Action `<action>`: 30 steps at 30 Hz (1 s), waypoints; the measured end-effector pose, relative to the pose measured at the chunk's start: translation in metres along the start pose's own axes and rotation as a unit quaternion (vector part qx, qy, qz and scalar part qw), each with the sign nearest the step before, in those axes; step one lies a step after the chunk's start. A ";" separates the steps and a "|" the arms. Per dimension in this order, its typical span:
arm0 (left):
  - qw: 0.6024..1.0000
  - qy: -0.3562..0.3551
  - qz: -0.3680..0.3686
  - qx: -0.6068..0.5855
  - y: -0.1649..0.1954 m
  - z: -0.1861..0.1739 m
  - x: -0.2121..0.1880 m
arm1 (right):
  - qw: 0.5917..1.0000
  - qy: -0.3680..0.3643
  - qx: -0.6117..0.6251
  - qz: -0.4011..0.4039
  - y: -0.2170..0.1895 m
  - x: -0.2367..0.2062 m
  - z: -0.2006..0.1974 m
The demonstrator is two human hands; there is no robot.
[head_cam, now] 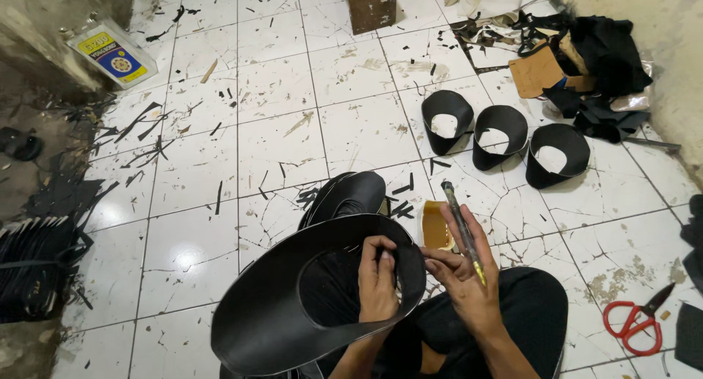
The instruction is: The person sits on the workshop floor and applies glue with a brush along the edge of black shoe upper components, holding each piece in their lap. Coated pieces are set aside on the floor, forming a growing row of finished components.
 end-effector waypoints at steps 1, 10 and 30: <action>0.997 0.012 0.060 0.038 0.002 0.001 -0.001 | 1.000 -0.006 -0.004 0.004 -0.001 0.000 -0.001; 0.997 -0.035 0.007 -0.066 0.003 0.003 0.000 | 0.999 -0.018 0.024 0.039 -0.006 0.003 -0.007; 0.990 -0.008 -0.026 -0.139 -0.008 -0.003 0.009 | 0.994 -0.053 0.074 0.065 -0.018 -0.002 -0.001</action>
Point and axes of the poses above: each hand's wrist, its own x-axis towards the middle knuckle, its own z-axis out of the palm, y = z × x, the point moved 1 cm from there along x, towards the middle knuckle, and after that the axes turned 12 degrees about -z, right-handed, at the moved point
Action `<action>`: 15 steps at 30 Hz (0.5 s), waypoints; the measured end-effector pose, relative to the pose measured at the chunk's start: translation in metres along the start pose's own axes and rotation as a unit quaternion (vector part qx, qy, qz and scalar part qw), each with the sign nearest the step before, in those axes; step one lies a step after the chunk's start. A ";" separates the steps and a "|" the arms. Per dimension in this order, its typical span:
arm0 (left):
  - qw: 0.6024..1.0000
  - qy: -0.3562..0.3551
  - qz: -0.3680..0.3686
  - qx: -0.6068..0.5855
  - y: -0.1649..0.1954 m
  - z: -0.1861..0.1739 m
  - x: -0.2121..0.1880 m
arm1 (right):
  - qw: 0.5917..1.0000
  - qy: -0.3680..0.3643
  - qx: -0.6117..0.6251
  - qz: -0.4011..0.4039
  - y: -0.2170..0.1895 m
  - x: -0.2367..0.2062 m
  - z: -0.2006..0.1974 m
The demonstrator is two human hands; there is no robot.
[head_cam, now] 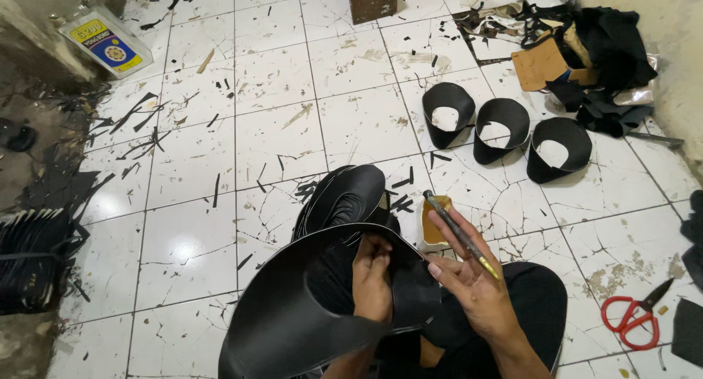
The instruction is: The person sits on the workshop floor and applies glue with a brush along the edge of black shoe upper components, holding each piece in their lap. Coated pieces are set aside on the floor, forming a growing row of finished components.
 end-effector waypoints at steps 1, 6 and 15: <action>1.000 0.001 0.011 0.000 -0.002 0.000 0.001 | 1.000 -0.008 -0.006 -0.001 0.001 0.000 0.002; 0.994 -0.033 0.063 0.078 -0.003 0.005 -0.008 | 0.977 -0.048 -0.200 -0.057 0.001 -0.002 0.005; 0.990 -0.039 -0.049 0.129 -0.007 0.000 0.004 | 0.925 -0.007 -0.381 -0.013 0.030 0.022 -0.004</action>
Point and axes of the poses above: each hand's wrist, its own x-axis towards the middle knuckle, its own z-axis out of the palm, y = z × x, the point moved 1 cm from there along x, towards the middle knuckle, and after that the axes turned 12 degrees about -z, right-handed, at the moved point
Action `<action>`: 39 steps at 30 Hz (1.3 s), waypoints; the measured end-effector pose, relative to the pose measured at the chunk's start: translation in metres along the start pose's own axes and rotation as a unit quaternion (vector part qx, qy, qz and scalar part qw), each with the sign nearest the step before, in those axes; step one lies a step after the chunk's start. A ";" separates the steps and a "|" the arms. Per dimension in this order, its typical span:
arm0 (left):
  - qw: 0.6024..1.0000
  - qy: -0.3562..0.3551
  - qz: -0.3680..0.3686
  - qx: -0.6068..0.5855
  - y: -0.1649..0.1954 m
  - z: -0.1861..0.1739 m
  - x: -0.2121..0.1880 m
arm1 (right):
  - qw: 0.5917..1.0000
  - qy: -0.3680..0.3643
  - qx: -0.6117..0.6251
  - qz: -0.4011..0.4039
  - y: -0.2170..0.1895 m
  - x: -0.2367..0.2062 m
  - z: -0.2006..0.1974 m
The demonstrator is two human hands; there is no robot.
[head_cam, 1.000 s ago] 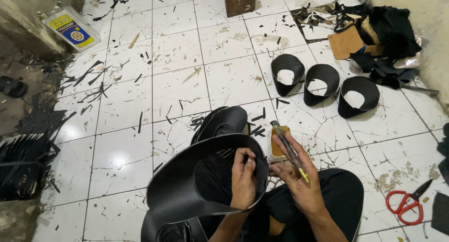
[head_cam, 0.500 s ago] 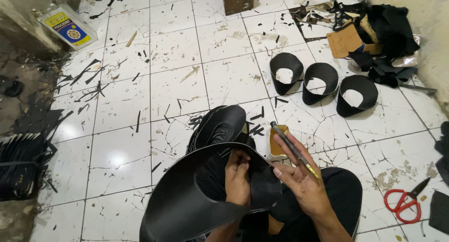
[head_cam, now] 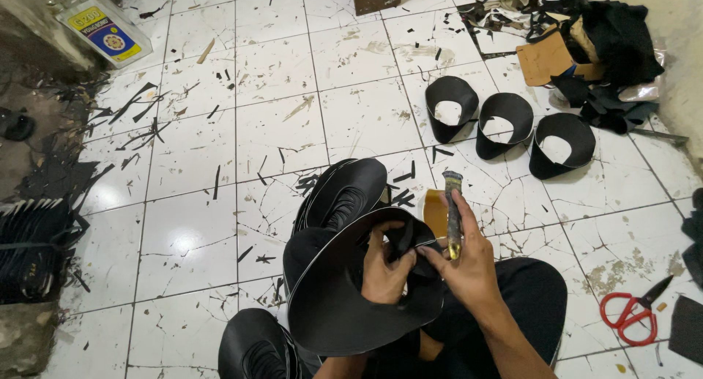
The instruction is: The person sits on the workshop floor and applies glue with a brush along the edge of black shoe upper components, holding each piece in their lap. Coated pieces are set aside on the floor, forming a growing row of finished components.
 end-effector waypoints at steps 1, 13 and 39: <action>0.997 -0.007 0.067 0.038 -0.001 -0.005 0.004 | 1.000 0.007 0.020 -0.011 0.006 0.004 0.004; 0.992 0.040 0.027 0.116 -0.010 -0.067 0.039 | 0.951 -0.118 -0.007 -0.285 0.027 0.000 0.004; 0.957 0.052 0.206 0.197 0.014 -0.064 0.017 | 0.958 -0.226 0.003 -0.178 -0.005 0.030 0.033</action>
Point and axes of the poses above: each hand's wrist, its own x-axis towards the middle knuckle, its own z-axis out of the palm, y = z × x, the point moved 1 cm from there along x, towards the middle knuckle, and after that the axes turned 12 degrees about -z, right-handed, at the moved point
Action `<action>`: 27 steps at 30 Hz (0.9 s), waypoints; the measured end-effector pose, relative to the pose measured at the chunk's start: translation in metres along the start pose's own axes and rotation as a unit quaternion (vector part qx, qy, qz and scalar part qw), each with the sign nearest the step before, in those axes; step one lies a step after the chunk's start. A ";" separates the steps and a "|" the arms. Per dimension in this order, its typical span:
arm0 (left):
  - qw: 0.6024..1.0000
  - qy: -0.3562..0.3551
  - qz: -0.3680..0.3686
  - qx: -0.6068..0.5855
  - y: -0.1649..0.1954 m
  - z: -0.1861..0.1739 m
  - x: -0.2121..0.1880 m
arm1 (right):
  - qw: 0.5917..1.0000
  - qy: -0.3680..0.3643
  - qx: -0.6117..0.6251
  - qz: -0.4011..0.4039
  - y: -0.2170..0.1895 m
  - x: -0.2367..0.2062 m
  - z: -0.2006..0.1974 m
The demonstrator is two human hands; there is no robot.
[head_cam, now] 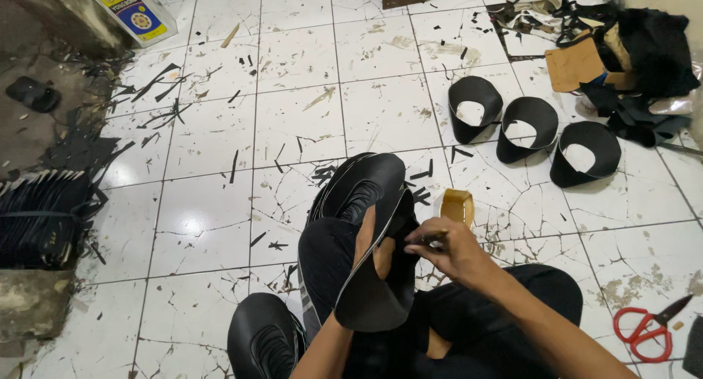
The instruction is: The person sits on the workshop floor and applies glue with a brush along the edge of black shoe upper components, holding each piece in their lap. Coated pieces are set aside on the floor, forming a growing row of finished components.
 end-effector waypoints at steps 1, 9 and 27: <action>1.000 0.002 0.002 0.005 0.004 0.001 0.000 | 0.997 -0.048 0.013 0.055 0.003 0.001 -0.002; 0.986 -0.013 -0.166 -0.030 0.000 0.005 -0.007 | 0.936 0.075 -0.224 -0.260 -0.004 -0.008 -0.010; 0.947 -0.090 -0.091 -0.295 -0.013 0.027 0.002 | 0.960 0.261 -0.059 -0.084 -0.004 -0.020 0.004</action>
Point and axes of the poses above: each hand's wrist, its own x-axis towards the middle knuckle, its own z-axis out of the palm, y = z × x, the point moved 1 cm from there along x, towards the middle knuckle, and after that the axes turned 12 degrees about -z, right-handed, at the moved point
